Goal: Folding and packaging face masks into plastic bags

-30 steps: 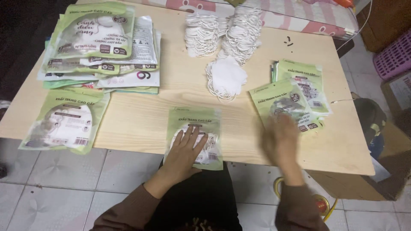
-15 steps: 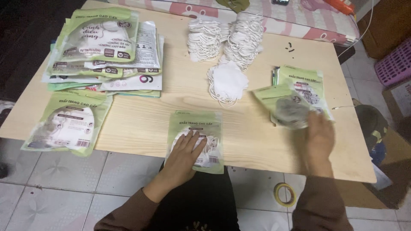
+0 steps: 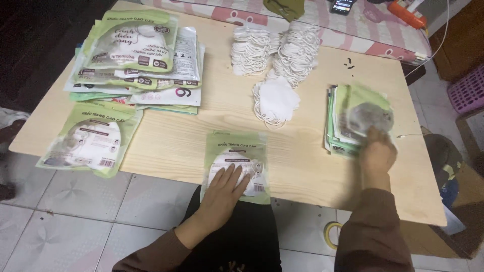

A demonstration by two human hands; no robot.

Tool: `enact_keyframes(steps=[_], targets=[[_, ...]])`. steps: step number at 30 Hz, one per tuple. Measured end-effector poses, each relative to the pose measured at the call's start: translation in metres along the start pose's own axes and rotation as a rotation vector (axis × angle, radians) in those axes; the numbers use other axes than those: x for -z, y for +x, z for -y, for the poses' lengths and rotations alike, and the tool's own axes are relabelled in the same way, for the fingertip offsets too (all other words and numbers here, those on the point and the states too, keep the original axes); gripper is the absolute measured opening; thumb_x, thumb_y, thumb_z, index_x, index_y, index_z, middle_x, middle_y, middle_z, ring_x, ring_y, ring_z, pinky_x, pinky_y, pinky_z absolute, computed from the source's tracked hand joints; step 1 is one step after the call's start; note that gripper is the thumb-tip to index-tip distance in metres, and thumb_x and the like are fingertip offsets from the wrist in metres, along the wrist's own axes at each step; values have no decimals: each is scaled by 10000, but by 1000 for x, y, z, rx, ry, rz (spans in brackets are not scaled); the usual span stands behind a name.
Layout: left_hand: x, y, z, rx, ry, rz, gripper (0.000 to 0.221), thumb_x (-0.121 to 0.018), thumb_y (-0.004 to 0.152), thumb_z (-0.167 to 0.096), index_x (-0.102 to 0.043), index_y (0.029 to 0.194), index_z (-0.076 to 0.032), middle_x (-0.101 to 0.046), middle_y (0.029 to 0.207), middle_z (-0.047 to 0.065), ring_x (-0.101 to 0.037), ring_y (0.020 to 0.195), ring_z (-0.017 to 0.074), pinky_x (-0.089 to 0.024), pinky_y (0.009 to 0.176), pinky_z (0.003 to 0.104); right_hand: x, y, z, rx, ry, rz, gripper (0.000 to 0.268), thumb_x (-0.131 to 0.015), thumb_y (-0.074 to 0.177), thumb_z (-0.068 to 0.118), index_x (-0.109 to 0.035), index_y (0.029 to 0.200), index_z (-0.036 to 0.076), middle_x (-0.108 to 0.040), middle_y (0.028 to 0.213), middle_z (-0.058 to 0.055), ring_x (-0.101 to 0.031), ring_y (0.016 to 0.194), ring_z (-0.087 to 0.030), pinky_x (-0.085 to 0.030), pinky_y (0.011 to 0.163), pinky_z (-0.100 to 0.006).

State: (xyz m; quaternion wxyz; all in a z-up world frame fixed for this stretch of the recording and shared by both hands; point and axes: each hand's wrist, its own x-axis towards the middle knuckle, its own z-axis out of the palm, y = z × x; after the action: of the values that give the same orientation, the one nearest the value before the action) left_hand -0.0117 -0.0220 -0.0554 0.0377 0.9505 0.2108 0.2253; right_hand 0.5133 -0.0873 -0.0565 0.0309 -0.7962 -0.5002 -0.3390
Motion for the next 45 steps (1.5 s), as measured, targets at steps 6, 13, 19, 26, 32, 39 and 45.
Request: enact_keyframes(steps=[6, 13, 19, 26, 32, 39, 45], targets=[[1, -4, 3, 12, 217, 49, 881, -637, 748, -61, -315, 1565, -121, -365, 1545, 212, -304, 1451, 438, -221, 1214, 541, 55, 15, 34, -187, 262, 568, 943, -663, 659, -23, -420, 1554, 145, -430, 1596, -209, -342, 1491, -412, -220, 1188, -646], [-3, -7, 12, 6, -11, 1, 780, -595, 752, 57, -428, 1503, -71, -432, 1514, 242, -347, 1421, 490, -264, 1177, 570, 142, -20, 145, -122, 993, 363, 431, -604, 960, -27, -657, 1365, 111, -753, 1147, -81, -696, 819, -195, -639, 700, -271], [8, -16, 8, -20, -162, -30, 872, -623, 623, 77, -470, 1472, -51, -525, 1454, 236, -445, 1358, 494, -349, 1127, 571, 211, -30, 249, -867, 1647, 1220, 652, -449, 947, 531, -617, 1263, -13, -742, 1022, -282, -725, 863, -434, -614, 713, -510], [44, -28, 17, 38, -282, 152, 693, -726, 776, -225, -534, 1439, -155, -425, 1522, 205, -315, 1423, 455, -189, 1147, 612, 198, -44, 281, -834, 1836, 1058, 479, -687, 839, -131, -647, 1288, 33, -743, 1075, -163, -681, 884, -278, -559, 783, -392], [46, -40, 27, 151, 33, 118, 1173, -844, 691, -623, -246, 1602, -189, -231, 1632, 200, -169, 1497, 436, -106, 1202, 577, 177, -63, 285, -777, 1968, 1010, 397, -692, 828, -149, -664, 1189, 13, -770, 1040, -163, -714, 872, -275, -576, 762, -388], [26, -44, 19, 83, 7, -163, 532, -543, 888, -4, -495, 1418, -11, -559, 1339, 250, -508, 1265, 508, -384, 1093, 606, 204, -68, 299, -779, 1944, 1105, 310, -703, 873, -51, -676, 1161, 61, -765, 1035, -112, -704, 863, -234, -600, 672, -452], [127, -55, 40, 68, -2, -299, 337, -432, 1056, -123, -551, 1360, -42, -600, 1360, 184, -586, 1245, 389, -428, 1091, 533, 166, -74, 285, -524, 1859, 1123, 517, -674, 898, 247, -630, 1380, 64, -781, 944, -179, -747, 708, -246, -623, 571, -379]])
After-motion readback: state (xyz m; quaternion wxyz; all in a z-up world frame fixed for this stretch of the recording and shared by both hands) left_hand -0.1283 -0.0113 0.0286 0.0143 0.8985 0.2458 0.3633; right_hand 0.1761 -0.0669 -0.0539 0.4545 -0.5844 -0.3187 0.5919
